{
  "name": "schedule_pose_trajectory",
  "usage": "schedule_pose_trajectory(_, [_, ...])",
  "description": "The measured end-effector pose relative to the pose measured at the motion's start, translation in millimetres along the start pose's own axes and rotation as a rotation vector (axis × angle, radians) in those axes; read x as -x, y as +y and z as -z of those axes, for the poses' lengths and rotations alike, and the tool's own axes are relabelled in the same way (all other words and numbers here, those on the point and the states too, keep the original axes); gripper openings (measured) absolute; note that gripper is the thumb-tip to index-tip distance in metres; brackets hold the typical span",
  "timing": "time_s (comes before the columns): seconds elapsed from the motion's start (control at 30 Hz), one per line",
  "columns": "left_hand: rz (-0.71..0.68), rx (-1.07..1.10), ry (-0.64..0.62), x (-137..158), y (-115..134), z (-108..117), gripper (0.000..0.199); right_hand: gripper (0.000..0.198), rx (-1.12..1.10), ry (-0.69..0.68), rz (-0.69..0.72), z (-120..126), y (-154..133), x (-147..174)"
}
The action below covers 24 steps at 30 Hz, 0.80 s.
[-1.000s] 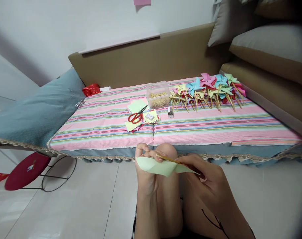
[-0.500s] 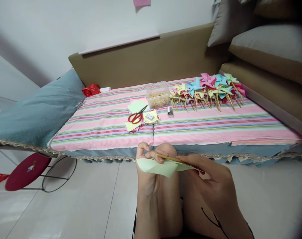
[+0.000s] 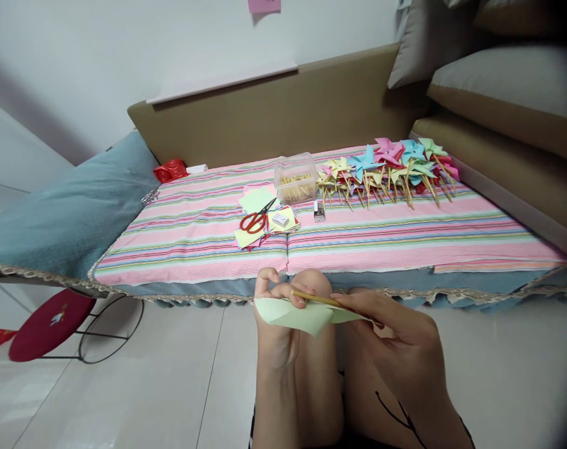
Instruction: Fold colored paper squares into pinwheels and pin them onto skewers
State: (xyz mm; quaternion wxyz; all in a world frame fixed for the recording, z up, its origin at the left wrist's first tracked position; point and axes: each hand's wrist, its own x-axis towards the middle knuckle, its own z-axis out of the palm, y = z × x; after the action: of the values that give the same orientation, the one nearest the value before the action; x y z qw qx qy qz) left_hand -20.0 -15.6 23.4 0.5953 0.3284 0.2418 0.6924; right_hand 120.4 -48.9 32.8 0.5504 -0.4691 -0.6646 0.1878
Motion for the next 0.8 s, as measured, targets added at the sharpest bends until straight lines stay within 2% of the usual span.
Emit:
schedule_pose_trajectory(0.23, [0.015,0.004,0.032,0.1,0.6,-0.6,0.055,0.024,-0.095,-0.015,-0.064,-1.4,1.0,3.9])
schedule_pose_trajectory(0.6, [0.03,0.026,0.039,3.4,4.0,-0.9,0.057,0.019,-0.158,0.006,-0.113,-4.7,2.2,5.1])
schedule_pose_trajectory(0.8, [0.024,0.041,0.073,6.3,2.2,-1.7,0.057,0.026,-0.209,0.003,-0.092,-6.4,3.2,6.7])
